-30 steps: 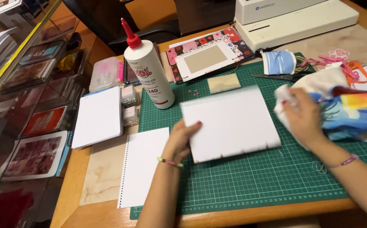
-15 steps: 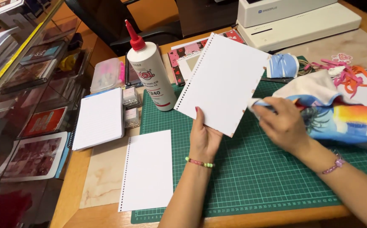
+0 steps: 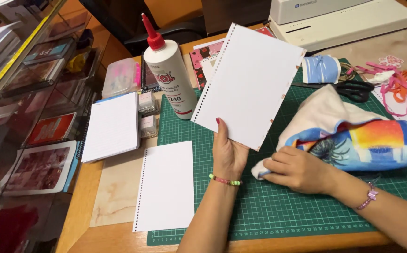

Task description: Assemble a notebook by cleaning the cover, aligning the pages, and trimming excess thread with scissors

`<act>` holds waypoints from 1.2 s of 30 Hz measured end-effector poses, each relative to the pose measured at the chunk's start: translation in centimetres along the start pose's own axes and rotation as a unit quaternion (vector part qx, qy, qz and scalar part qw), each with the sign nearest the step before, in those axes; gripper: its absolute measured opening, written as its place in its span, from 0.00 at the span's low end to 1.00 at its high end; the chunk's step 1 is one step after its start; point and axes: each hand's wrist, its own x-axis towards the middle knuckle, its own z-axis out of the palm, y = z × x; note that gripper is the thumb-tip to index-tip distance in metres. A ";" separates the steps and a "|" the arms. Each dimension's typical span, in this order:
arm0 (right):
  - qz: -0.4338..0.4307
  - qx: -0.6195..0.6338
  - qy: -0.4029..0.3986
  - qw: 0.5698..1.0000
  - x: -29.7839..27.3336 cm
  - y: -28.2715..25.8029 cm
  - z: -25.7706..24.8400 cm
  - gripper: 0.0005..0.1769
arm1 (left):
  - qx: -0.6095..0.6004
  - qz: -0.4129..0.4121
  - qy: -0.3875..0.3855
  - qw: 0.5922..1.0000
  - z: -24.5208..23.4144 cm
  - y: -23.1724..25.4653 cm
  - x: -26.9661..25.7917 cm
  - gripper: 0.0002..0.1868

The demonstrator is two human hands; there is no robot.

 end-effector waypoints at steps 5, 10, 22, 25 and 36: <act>0.227 0.062 0.097 0.967 -3.7 2.1 -2.1 0.12 | 0.011 -0.002 0.003 1.000 -0.2 0.4 -0.4 0.24; 0.435 0.229 0.162 0.856 -4.7 5.4 -1.7 0.17 | 0.018 -0.005 -0.001 1.000 0.5 0.9 -0.8 0.24; 0.598 0.413 0.318 0.609 0.1 5.1 -4.6 0.10 | 0.182 -0.110 -0.035 0.977 -1.9 -1.8 -0.5 0.23; 0.598 0.387 0.337 0.616 -0.9 5.3 -4.0 0.10 | 0.222 -0.126 -0.029 0.966 1.0 -1.8 -2.1 0.20; 0.600 0.388 0.304 0.631 -5.8 7.7 -2.9 0.03 | 0.267 -0.125 -0.026 0.955 -0.4 -0.7 -1.6 0.23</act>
